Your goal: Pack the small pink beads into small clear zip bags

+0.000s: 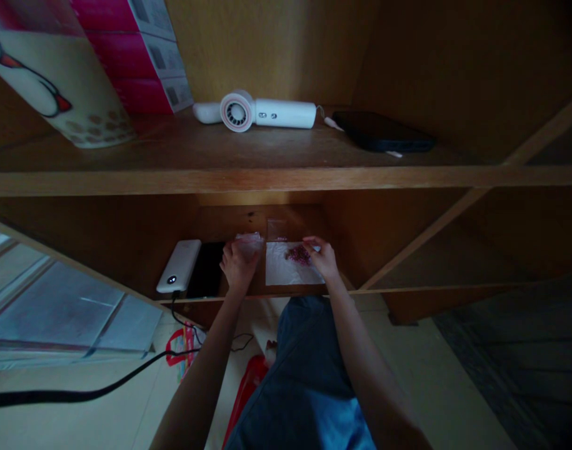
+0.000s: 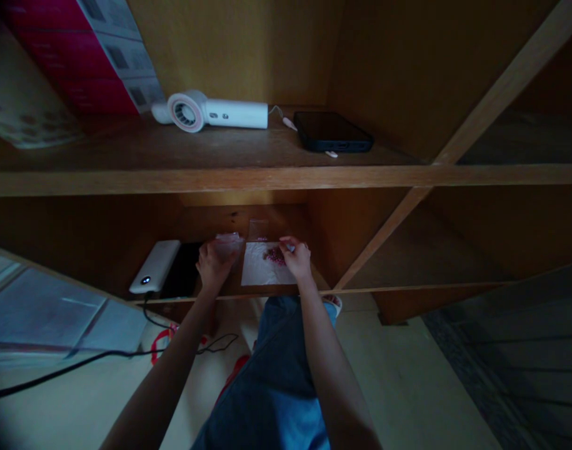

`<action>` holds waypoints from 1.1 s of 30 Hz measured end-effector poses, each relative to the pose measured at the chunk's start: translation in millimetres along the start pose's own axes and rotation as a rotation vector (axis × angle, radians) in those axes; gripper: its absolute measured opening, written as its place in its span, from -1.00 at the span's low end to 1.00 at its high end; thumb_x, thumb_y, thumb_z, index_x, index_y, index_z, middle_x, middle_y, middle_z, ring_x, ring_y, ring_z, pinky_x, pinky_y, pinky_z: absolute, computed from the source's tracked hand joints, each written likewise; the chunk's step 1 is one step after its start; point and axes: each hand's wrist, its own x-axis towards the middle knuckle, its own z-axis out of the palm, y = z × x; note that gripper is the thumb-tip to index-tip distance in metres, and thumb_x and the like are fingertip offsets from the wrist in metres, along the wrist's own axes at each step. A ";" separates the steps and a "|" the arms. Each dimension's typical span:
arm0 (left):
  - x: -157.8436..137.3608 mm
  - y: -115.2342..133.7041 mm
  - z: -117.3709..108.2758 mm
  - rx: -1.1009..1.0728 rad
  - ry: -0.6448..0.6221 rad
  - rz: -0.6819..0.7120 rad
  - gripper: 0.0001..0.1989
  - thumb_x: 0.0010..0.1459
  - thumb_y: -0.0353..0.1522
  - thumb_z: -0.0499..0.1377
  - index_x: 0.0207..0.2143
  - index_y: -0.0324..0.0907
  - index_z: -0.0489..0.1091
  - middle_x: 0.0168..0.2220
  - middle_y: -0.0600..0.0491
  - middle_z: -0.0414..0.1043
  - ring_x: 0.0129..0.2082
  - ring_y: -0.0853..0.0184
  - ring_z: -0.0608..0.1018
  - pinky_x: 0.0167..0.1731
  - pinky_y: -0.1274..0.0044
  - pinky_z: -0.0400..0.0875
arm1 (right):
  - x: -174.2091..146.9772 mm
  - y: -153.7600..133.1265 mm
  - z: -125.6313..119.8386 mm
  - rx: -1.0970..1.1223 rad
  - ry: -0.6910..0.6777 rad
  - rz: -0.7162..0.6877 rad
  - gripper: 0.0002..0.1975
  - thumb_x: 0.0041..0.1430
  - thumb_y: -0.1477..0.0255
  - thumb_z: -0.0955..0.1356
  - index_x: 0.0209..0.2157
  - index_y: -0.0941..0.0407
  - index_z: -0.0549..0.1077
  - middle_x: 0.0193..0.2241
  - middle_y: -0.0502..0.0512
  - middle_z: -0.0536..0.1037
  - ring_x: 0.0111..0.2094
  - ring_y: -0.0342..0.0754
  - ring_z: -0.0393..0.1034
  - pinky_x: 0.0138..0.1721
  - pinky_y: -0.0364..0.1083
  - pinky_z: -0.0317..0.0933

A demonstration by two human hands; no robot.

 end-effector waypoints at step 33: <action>-17.5 52.7 -19.5 -0.153 -0.227 0.588 -0.21 -0.04 -0.10 0.19 0.19 -0.14 -0.02 0.07 -0.12 0.23 0.06 0.10 0.27 -0.01 0.29 0.14 | -10.4 -23.5 12.4 0.124 -0.238 -0.173 -0.85 0.02 0.33 0.33 -0.47 0.11 0.49 -0.51 0.01 0.50 -0.46 -0.13 0.33 -0.34 -0.14 0.16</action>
